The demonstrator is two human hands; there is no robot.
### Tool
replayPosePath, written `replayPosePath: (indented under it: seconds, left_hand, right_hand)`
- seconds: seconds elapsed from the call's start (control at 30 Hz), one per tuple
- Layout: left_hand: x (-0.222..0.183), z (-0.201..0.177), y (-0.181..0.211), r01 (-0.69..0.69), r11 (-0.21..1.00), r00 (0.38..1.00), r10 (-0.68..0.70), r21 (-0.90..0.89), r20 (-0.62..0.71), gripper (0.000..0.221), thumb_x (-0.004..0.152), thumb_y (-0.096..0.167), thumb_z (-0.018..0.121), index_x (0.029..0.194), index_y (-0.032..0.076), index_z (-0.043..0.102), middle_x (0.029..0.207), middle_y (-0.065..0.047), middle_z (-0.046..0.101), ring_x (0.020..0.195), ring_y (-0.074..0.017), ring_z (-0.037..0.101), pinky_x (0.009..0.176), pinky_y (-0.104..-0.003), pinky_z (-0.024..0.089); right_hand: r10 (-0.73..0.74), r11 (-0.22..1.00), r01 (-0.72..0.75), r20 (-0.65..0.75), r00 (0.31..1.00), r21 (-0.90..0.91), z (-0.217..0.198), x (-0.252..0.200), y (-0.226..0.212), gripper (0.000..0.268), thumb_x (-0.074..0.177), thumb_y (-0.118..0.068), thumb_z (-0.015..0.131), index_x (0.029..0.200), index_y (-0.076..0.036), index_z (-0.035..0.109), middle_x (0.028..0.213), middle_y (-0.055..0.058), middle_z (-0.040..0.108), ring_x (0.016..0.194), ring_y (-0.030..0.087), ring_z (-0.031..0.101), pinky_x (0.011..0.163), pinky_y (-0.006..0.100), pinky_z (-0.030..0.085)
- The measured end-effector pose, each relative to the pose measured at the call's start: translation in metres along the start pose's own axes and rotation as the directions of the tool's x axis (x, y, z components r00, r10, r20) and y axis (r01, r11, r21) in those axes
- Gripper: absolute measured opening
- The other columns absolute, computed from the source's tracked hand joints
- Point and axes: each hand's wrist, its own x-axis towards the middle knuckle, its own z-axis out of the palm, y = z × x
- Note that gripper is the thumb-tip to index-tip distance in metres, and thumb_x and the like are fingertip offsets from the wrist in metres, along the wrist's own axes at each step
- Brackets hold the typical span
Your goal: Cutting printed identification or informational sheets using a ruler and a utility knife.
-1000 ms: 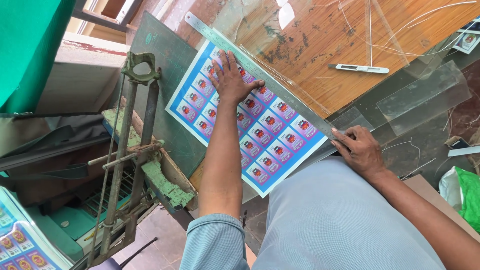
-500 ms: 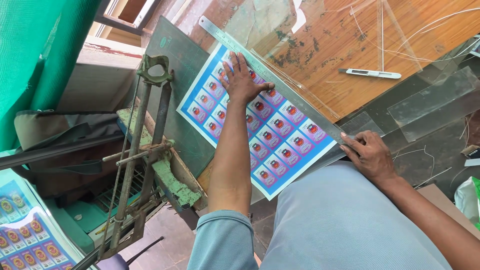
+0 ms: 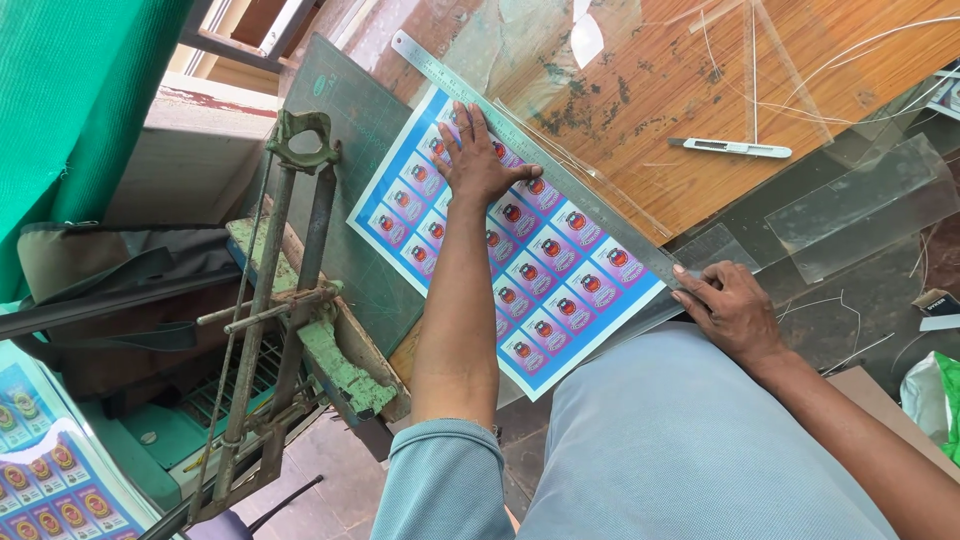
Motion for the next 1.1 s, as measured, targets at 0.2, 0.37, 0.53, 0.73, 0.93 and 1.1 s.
replayPosePath:
  seconds: [0.2, 0.37, 0.53, 0.73, 0.93, 1.1]
  left_hand:
    - [0.002, -0.002, 0.002, 0.007, 1.000, 0.999, -0.008, 0.017, 0.037, 0.163, 0.045, 0.085, 0.085, 0.165, 0.021, -0.004, 0.173, -0.008, -0.010, 0.157, -0.0422, -0.010, 0.121, -0.073, 0.006]
    - [-0.008, -0.017, 0.013, 0.003, 1.000, 0.996, -0.005, 0.024, 0.085, 0.166, 0.046, 0.087, 0.084, 0.164, 0.015, -0.009, 0.172, -0.013, -0.014, 0.156, -0.0451, -0.012, 0.119, -0.075, 0.005]
    - [-0.014, -0.021, 0.021, 0.021, 0.998, 0.996, -0.026, 0.061, 0.082, 0.170, 0.045, 0.087, 0.084, 0.163, 0.009, -0.011, 0.171, -0.017, -0.016, 0.156, -0.0469, -0.013, 0.117, -0.077, 0.010]
    - [-0.025, -0.036, 0.027, 0.035, 0.997, 0.996, -0.040, 0.065, 0.077, 0.171, 0.044, 0.087, 0.086, 0.163, 0.008, -0.007, 0.172, -0.016, -0.014, 0.157, -0.0435, -0.011, 0.117, -0.078, 0.014]
    - [-0.021, -0.035, 0.026, 0.033, 0.999, 0.997, -0.036, 0.038, 0.065, 0.168, 0.045, 0.084, 0.087, 0.163, 0.005, -0.004, 0.172, -0.014, -0.013, 0.158, -0.0406, -0.010, 0.115, -0.081, 0.015]
    - [-0.008, -0.026, 0.022, 0.053, 0.997, 0.995, -0.057, 0.060, 0.081, 0.165, 0.048, 0.084, 0.086, 0.164, 0.008, -0.003, 0.173, -0.012, -0.010, 0.158, -0.0393, -0.008, 0.117, -0.080, 0.015]
  right_hand:
    - [-0.006, 1.000, 0.006, 0.008, 1.000, 0.009, -0.002, 0.002, -0.002, 0.047, 0.086, -0.029, 0.079, 0.132, -0.026, 0.070, 0.092, 0.003, 0.061, 0.084, 0.019, 0.059, 0.072, 0.032, 0.055]
    - [-0.021, 1.000, 0.021, -0.003, 1.000, 0.011, -0.006, 0.005, -0.004, 0.046, 0.085, -0.028, 0.079, 0.130, -0.023, 0.071, 0.091, 0.003, 0.060, 0.084, 0.019, 0.059, 0.072, 0.033, 0.054]
    - [-0.046, 0.999, 0.046, -0.019, 0.999, 0.025, -0.014, 0.011, -0.010, 0.047, 0.084, -0.025, 0.081, 0.130, -0.022, 0.071, 0.090, 0.005, 0.059, 0.082, 0.021, 0.058, 0.071, 0.035, 0.053]
    - [-0.055, 0.997, 0.055, -0.011, 0.998, 0.047, -0.015, 0.012, -0.013, 0.044, 0.084, -0.023, 0.082, 0.127, -0.019, 0.072, 0.089, 0.007, 0.059, 0.080, 0.024, 0.058, 0.069, 0.038, 0.051]
    - [-0.010, 1.000, 0.010, 0.029, 1.000, 0.012, -0.032, 0.034, -0.006, 0.042, 0.087, -0.024, 0.081, 0.128, -0.019, 0.072, 0.091, 0.007, 0.060, 0.080, 0.023, 0.061, 0.069, 0.039, 0.052]
    - [-0.087, 0.968, 0.061, -0.098, 0.991, -0.243, -0.054, 0.101, 0.013, 0.046, 0.099, -0.022, 0.075, 0.141, -0.008, 0.065, 0.107, 0.013, 0.060, 0.100, 0.032, 0.057, 0.085, 0.045, 0.047]
